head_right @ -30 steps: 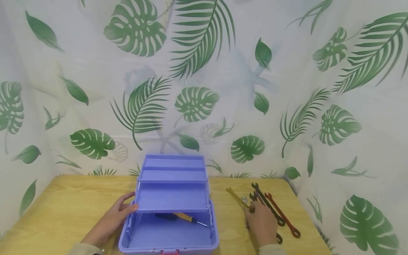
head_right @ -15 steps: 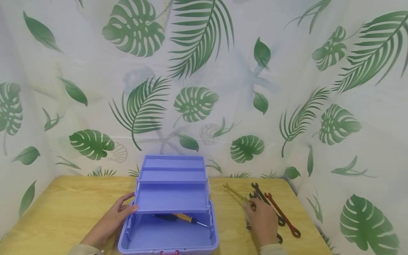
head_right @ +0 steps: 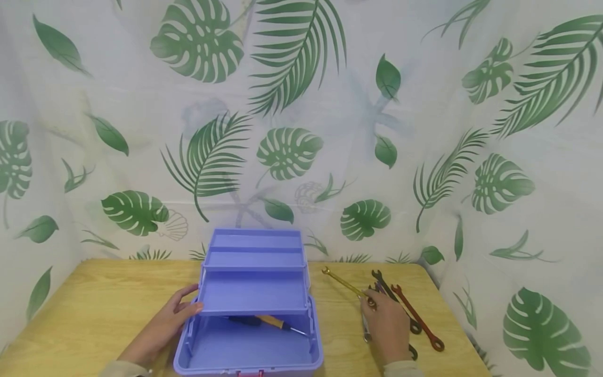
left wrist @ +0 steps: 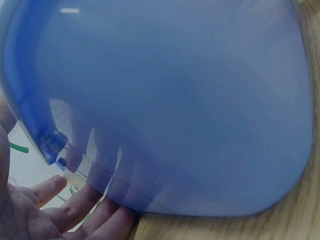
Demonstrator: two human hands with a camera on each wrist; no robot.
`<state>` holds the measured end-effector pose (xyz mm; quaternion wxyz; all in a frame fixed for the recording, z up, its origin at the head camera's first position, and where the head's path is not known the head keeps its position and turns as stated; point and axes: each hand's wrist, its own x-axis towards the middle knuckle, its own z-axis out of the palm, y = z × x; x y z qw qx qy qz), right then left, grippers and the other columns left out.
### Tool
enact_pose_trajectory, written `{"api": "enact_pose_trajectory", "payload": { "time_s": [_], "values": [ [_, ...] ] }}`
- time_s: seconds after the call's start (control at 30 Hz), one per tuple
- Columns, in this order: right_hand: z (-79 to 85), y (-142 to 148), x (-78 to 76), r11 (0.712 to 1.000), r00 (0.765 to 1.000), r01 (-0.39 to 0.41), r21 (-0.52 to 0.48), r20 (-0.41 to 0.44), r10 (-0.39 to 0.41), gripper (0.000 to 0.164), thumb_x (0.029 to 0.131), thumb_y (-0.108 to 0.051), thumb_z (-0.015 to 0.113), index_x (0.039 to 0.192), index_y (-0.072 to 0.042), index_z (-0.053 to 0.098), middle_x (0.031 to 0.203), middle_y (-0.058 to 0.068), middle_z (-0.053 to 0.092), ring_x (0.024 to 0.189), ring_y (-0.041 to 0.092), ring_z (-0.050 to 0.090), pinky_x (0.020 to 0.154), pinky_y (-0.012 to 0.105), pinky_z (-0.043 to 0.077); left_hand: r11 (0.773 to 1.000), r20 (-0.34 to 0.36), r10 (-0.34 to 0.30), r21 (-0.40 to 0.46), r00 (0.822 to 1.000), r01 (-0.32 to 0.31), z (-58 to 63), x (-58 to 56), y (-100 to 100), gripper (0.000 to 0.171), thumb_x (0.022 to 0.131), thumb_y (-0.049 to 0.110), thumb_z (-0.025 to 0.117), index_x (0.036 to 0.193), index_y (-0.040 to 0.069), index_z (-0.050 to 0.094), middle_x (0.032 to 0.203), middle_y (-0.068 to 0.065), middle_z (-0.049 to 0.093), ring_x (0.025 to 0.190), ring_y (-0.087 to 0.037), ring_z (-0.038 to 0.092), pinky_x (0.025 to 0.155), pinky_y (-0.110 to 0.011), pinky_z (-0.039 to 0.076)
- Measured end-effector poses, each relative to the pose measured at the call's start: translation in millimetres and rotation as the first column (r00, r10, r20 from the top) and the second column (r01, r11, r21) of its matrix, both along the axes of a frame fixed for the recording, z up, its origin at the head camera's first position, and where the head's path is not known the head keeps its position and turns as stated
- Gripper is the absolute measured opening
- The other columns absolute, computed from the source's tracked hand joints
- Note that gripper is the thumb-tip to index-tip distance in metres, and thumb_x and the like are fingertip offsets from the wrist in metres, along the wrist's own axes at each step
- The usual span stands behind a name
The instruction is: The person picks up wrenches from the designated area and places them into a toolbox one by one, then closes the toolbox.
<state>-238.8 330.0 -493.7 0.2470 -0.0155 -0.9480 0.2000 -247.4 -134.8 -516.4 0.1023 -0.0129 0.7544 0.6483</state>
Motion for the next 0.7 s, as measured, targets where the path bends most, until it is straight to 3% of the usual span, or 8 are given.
{"api": "enact_pose_trajectory", "payload": {
  "time_s": [0.4,0.7],
  "values": [
    [-3.5,0.8,-2.3,1.0,0.989,0.002,0.026,-0.147,0.001,0.021,0.086,-0.011,0.083,0.106,-0.006,0.082,0.08,0.009,0.077,0.039,0.007,0.036,0.035,0.027,0.028,1.0,-0.012,-0.006,0.012,1.0,0.006,-1.7,-0.6,-2.0,0.078,0.097,0.042,0.069,0.159,0.012,0.032,0.145,-0.031,0.053,0.121,-0.039,0.063,0.092,-0.054,0.058],
    [3.5,-2.9,-0.3,0.999,0.984,0.002,-0.037,-0.177,-0.009,0.02,0.084,-0.009,0.084,0.103,-0.004,0.082,0.086,0.013,0.079,0.058,0.016,0.066,0.041,0.024,0.037,1.0,-0.015,0.004,0.007,1.0,-0.004,-2.2,-0.3,-0.9,0.079,0.096,0.043,0.07,0.159,0.012,0.033,0.145,-0.031,0.053,0.121,-0.039,0.063,0.093,-0.053,0.058]
  ]
}}
